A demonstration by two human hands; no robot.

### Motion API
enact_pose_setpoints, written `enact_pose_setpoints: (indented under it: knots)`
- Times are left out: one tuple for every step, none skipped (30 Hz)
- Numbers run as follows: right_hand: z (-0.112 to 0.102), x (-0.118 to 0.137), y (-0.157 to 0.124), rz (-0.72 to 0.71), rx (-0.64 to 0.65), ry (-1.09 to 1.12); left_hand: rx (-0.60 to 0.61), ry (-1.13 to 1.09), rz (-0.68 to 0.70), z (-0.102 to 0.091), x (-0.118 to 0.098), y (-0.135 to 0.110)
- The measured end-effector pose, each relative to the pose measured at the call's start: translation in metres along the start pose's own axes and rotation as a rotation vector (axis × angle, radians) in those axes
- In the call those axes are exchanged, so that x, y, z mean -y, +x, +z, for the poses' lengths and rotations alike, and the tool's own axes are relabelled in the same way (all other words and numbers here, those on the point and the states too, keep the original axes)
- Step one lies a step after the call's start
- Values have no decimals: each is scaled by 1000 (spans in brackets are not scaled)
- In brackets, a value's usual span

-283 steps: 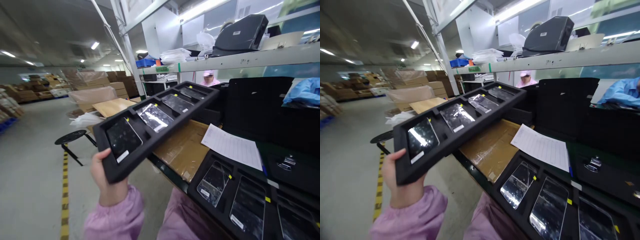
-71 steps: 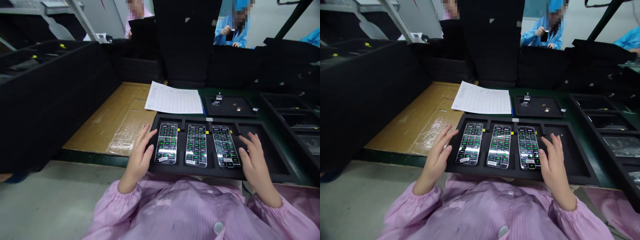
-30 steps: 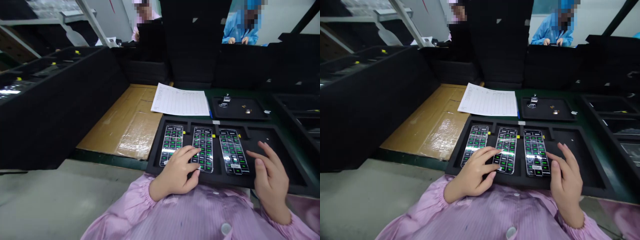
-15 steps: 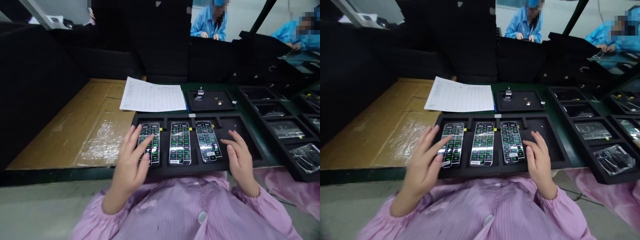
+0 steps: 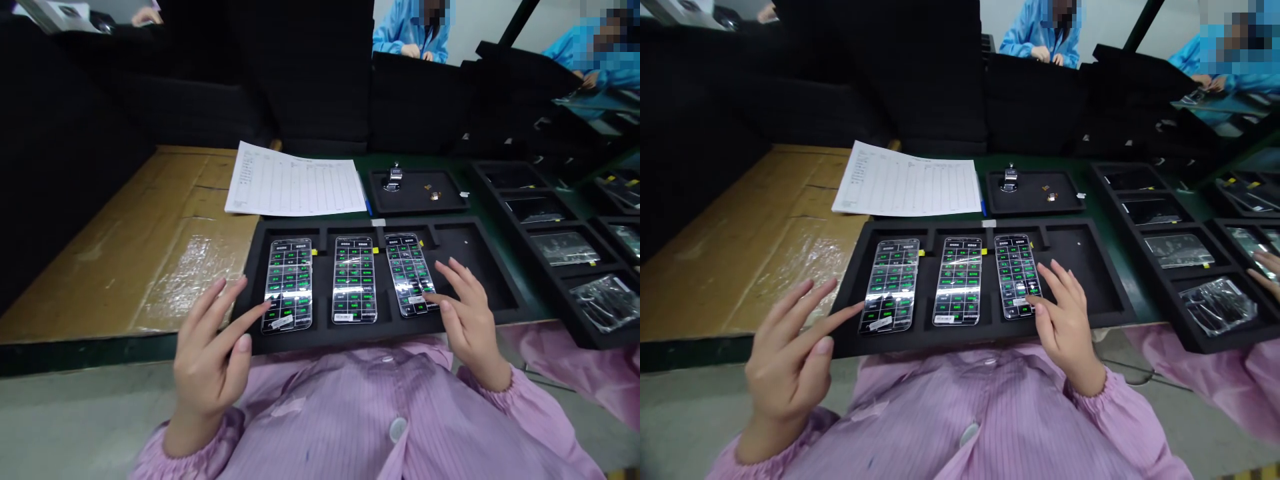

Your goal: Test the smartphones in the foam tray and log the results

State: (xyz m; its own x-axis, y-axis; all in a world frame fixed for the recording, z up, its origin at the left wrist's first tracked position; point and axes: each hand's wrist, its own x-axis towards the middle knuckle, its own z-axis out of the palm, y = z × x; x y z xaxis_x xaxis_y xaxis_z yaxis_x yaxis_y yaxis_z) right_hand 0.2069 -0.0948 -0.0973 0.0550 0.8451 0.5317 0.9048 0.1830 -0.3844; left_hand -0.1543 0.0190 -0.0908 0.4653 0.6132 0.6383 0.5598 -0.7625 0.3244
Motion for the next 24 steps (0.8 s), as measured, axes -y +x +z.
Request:
enact_pose_setpoints:
  knots:
    - [1, 2, 2, -1, -9, -1, -4, 7, 13, -1, 0, 1]
    - [2, 3, 3, -8, -1, -1, -12, 12, 27, -2, 1, 1]
    - [3, 5, 4, -20, 23, 0, -18, 15, 40, -3, 1, 1]
    - [5, 6, 5, -36, 56, -1, -27, 18, 53, -3, 1, 2]
    - [7, 8, 6, -51, 92, -5, -33, 24, 64, -4, 1, 2]
    - [8, 9, 6, -63, 124, -13, -36, 31, 74, -4, 1, 1]
    - [10, 10, 6, -69, 149, -27, -44, 41, 81, -5, 1, 1]
    - [11, 11, 7, -69, 169, -45, -45, 50, 80, -6, 0, 0]
    - [12, 12, 8, -67, 181, -60, -39, 55, 72, -6, 0, -1]
    - [13, 14, 10, -64, 187, -72, -35, 57, 64, -7, -1, -2]
    - [14, 16, 12, -65, 187, -76, -29, 55, 53, -7, -1, -3]
    - [14, 20, 15, -74, 186, -73, -25, 53, 45, -8, -2, -4]
    - [15, 25, 19, -90, 183, -66, -23, 50, 42, -8, -3, -5]
    - [16, 30, 24, -113, 182, -57, -24, 47, 42, -7, -3, -5]
    - [18, 37, 29, -140, 182, -49, -27, 43, 43, -7, -4, -5]
    - [21, 44, 34, -171, 188, -40, -29, 39, 43, -6, -4, -5]
    - [24, 51, 39, -206, 202, -26, -31, 36, 41, -6, -5, -5]
    - [28, 58, 43, -242, 228, -8, -34, 35, 39, -5, -6, -5]
    - [32, 63, 46, -277, 265, 14, -36, 38, 34, -5, -7, -6]
    - [37, 67, 47, -308, 307, 31, -36, 45, 29, -4, -8, -6]
    - [42, 70, 48, -329, 348, 38, -36, 55, 24, -4, -9, -6]
    - [46, 71, 49, -340, 383, 36, -33, 68, 17, -4, -10, -7]
    - [50, 71, 48, -342, 401, 27, -28, 83, 12, -5, -11, -7]
    - [53, 70, 47, -342, 404, 20, -19, 97, 9, -5, -12, -8]
